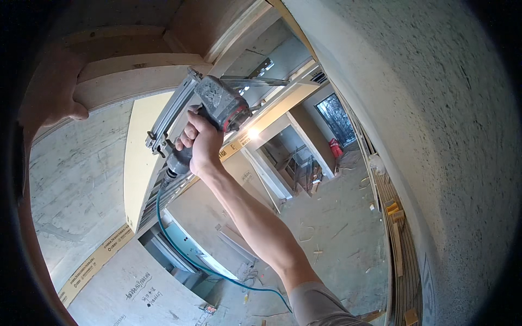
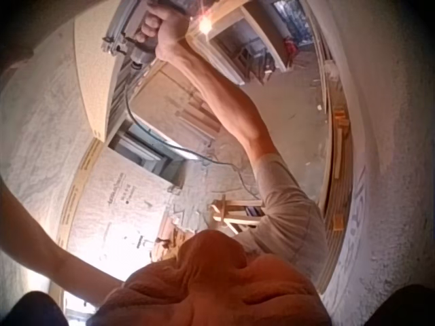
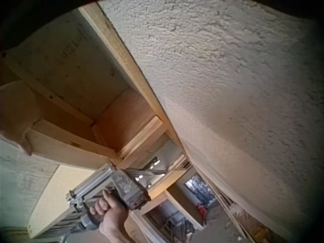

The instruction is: Using a pneumatic nail gun to secure wooden strips to a ceiling and wall framework at a construction site.

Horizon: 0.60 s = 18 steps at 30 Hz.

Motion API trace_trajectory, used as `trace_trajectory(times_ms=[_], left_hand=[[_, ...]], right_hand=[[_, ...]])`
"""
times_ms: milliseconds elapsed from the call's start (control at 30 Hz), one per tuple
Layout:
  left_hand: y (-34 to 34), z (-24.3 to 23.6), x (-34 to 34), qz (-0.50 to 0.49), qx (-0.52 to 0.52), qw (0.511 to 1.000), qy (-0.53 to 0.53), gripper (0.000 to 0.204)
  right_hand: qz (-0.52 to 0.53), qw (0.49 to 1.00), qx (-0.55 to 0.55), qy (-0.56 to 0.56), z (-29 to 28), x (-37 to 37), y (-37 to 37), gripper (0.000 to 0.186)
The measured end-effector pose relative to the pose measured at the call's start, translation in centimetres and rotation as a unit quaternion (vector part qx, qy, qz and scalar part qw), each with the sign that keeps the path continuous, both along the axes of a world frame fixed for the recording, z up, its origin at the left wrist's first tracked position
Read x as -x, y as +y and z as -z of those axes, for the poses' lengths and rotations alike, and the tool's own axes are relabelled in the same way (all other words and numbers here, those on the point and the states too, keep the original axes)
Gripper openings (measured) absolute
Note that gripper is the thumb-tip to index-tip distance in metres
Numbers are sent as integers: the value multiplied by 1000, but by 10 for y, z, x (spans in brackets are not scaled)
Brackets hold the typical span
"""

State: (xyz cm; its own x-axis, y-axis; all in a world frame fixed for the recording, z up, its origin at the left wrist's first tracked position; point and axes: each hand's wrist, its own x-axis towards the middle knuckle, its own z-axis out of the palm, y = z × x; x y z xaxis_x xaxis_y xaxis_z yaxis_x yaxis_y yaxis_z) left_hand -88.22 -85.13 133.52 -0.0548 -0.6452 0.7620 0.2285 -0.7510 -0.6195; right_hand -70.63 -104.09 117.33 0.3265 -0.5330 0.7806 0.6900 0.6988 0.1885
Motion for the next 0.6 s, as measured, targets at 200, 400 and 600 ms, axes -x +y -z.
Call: trace_trajectory(times_ms=[200, 400, 600], left_hand=[[8, 2, 0, 23, 31, 998, 49, 65], [14, 2, 1, 55, 47, 993, 92, 64], [56, 2, -12, 61, 25, 997, 46, 58]], right_hand=[[16, 1000, 11, -18, 3, -19, -8, 16], [6, 1000, 2, 15, -2, -18, -12, 9], [45, 999, 11, 19, 6, -27, -20, 4]])
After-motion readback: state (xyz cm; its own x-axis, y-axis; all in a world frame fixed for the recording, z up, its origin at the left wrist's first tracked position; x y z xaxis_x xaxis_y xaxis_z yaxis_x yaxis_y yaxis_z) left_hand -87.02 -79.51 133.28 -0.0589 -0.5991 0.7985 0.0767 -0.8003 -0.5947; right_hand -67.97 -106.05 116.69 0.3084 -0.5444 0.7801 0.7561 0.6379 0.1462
